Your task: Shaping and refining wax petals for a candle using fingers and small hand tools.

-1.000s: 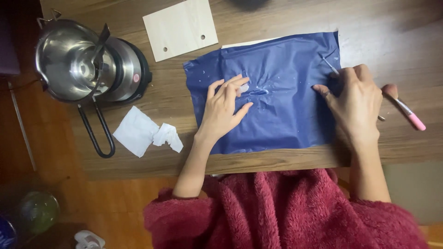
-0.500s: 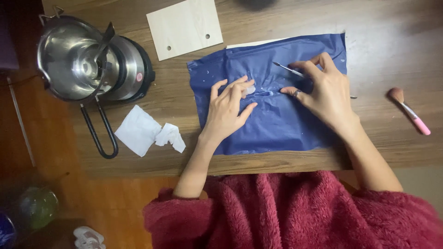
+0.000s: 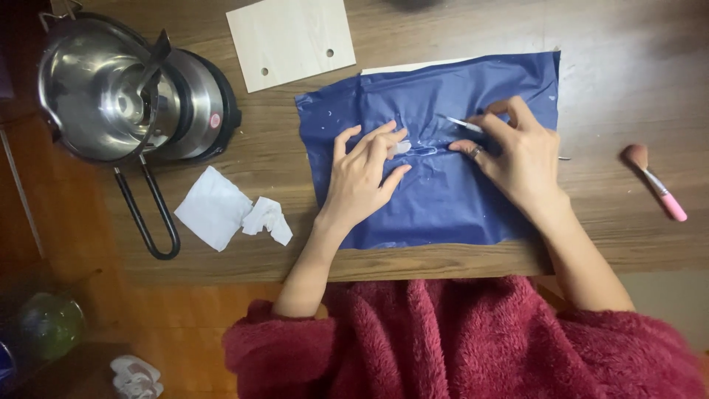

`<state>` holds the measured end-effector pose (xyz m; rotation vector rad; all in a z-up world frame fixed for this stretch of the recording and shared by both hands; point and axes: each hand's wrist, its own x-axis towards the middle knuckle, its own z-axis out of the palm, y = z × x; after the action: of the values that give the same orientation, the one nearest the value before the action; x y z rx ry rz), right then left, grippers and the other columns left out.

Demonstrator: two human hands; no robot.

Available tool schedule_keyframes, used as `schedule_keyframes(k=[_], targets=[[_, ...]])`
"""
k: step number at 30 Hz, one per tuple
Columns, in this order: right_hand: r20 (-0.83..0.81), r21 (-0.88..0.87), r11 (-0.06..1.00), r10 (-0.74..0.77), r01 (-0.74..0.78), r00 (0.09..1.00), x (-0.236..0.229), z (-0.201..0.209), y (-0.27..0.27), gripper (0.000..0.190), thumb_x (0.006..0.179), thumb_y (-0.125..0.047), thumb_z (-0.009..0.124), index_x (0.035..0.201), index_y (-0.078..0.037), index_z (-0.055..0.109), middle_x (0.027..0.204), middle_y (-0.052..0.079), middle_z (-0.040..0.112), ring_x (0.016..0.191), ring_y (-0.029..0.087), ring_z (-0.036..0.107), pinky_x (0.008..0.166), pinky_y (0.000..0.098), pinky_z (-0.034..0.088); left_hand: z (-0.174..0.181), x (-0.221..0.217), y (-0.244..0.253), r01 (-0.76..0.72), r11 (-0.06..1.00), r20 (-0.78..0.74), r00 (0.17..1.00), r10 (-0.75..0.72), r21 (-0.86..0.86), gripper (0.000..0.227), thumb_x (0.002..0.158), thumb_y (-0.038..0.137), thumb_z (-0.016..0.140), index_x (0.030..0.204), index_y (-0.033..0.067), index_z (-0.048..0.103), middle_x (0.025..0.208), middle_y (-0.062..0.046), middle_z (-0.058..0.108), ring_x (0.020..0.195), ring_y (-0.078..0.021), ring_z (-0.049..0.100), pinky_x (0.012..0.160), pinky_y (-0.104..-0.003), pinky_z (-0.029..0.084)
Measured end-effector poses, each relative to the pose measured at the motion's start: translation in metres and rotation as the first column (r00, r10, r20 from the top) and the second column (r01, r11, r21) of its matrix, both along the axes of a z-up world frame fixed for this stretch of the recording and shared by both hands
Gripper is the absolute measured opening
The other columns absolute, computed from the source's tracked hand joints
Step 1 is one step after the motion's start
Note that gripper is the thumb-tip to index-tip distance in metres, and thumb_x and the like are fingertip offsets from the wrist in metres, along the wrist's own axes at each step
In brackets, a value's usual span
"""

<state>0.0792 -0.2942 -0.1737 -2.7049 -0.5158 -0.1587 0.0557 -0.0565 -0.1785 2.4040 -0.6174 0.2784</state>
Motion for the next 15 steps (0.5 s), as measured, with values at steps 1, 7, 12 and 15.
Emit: schedule_keyframes(k=[1,7,12,15], targets=[[0.001,-0.001,1.0,0.001,-0.001,1.0,-0.0008,-0.0012,-0.0001,0.029,0.08,-0.037,0.079,0.101,-0.02,0.069,0.102,0.001,0.057,0.069,0.021,0.063,0.056,0.0331,0.045,0.0,0.0006,-0.0001,-0.001,1.0,0.001,1.0,0.001,-0.001,0.028,0.084,0.024,0.07,0.083,0.0115,0.045,0.106,-0.007,0.067,0.112,-0.0194,0.059,0.1,-0.046,0.032],[0.095,0.012,1.0,0.002,-0.003,0.995,-0.0064,-0.0039,0.0026,0.018,0.081,-0.03,0.079,0.097,-0.023,0.072,0.108,-0.003,0.061,0.067,0.015,0.062,0.053,0.0282,0.045,-0.0008,0.0006,0.0005,-0.002,1.0,0.017,1.0,0.002,0.009,0.029,0.084,0.026,0.07,0.082,0.0124,0.044,0.104,-0.006,0.068,0.112,-0.0184,0.059,0.099,-0.046,0.032],[0.079,0.061,0.998,0.011,-0.016,0.997,-0.0069,-0.004,0.0035,0.015,0.081,-0.021,0.078,0.095,-0.021,0.073,0.108,-0.003,0.063,0.066,0.015,0.063,0.053,0.0268,0.045,-0.0003,0.0007,0.0004,-0.002,1.0,0.014,1.0,0.002,0.004,0.028,0.085,0.026,0.069,0.081,0.0124,0.045,0.103,-0.006,0.068,0.111,-0.0183,0.059,0.1,-0.046,0.031],[0.078,0.067,0.998,-0.001,-0.004,0.997,-0.0066,-0.0009,0.0056,0.018,0.083,-0.023,0.077,0.1,-0.022,0.073,0.109,-0.002,0.063,0.067,0.017,0.064,0.054,0.0279,0.047,-0.0009,0.0006,0.0001,-0.002,1.0,0.014,1.0,0.002,-0.006,0.027,0.084,0.024,0.07,0.08,0.0119,0.045,0.103,-0.007,0.068,0.111,-0.019,0.059,0.1,-0.047,0.031]])
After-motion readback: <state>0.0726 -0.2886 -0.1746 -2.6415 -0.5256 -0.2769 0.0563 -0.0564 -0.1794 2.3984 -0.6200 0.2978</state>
